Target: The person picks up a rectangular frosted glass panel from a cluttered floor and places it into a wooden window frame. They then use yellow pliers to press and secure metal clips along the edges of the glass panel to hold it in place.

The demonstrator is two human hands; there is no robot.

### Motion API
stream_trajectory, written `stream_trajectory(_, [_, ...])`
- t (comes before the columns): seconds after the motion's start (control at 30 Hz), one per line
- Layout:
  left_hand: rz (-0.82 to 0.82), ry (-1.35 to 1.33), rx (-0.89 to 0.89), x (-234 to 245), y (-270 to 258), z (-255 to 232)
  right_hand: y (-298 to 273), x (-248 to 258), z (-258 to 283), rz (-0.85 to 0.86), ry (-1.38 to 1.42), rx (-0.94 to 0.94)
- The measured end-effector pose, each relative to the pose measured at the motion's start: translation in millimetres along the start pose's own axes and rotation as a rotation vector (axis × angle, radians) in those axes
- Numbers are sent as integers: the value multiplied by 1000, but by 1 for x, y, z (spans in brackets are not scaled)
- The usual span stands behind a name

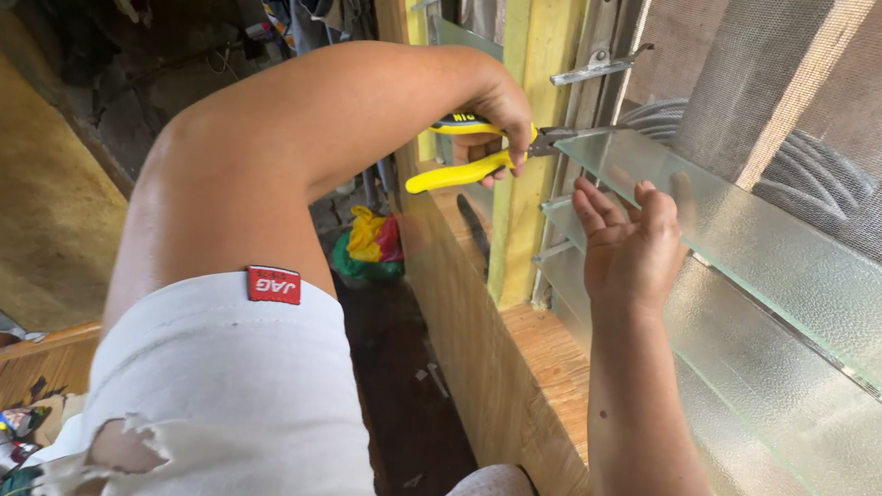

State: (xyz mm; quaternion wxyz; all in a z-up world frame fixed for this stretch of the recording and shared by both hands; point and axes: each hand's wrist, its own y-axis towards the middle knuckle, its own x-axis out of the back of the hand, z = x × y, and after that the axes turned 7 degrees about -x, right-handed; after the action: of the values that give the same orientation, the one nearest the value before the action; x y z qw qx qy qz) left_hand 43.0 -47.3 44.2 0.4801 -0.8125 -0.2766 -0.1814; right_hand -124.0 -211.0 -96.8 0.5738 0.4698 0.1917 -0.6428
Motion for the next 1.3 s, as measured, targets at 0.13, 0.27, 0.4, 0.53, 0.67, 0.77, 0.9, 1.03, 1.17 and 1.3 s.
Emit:
stream_trajectory(0.13, [27, 12, -38, 0, 2, 5, 4, 1, -2, -51, 42, -29])
stream_trajectory(0.27, [43, -67, -83, -1, 6, 19, 2, 2, -3, -39, 6, -12])
stream_trajectory(0.4, [38, -192, -62, -2, 11, 27, 0, 1, -3, -42, -1, -9])
stream_trajectory(0.53, [84, -171, -78, 0, 15, 28, 0, 0, -2, -39, -6, -11])
stream_trajectory(0.67, [94, -154, -77, 1, 12, 28, 2, -1, -2, -57, 6, -14])
stream_trajectory(0.77, [95, -133, -74, 1, 10, 26, 3, 0, -3, -53, 17, -10])
stream_trajectory(0.9, [123, -121, -71, 2, 11, 27, 1, -1, -3, -66, 23, -6])
stream_trajectory(1.03, [99, -89, -83, 3, 16, 28, 0, -5, -2, -90, 14, -4])
stream_trajectory(1.17, [81, -2, -134, 7, 17, 27, 3, 2, -1, -3, -19, 21])
stream_trajectory(1.3, [-17, -82, -181, -7, 10, 33, 7, 5, -3, 3, 2, -4])
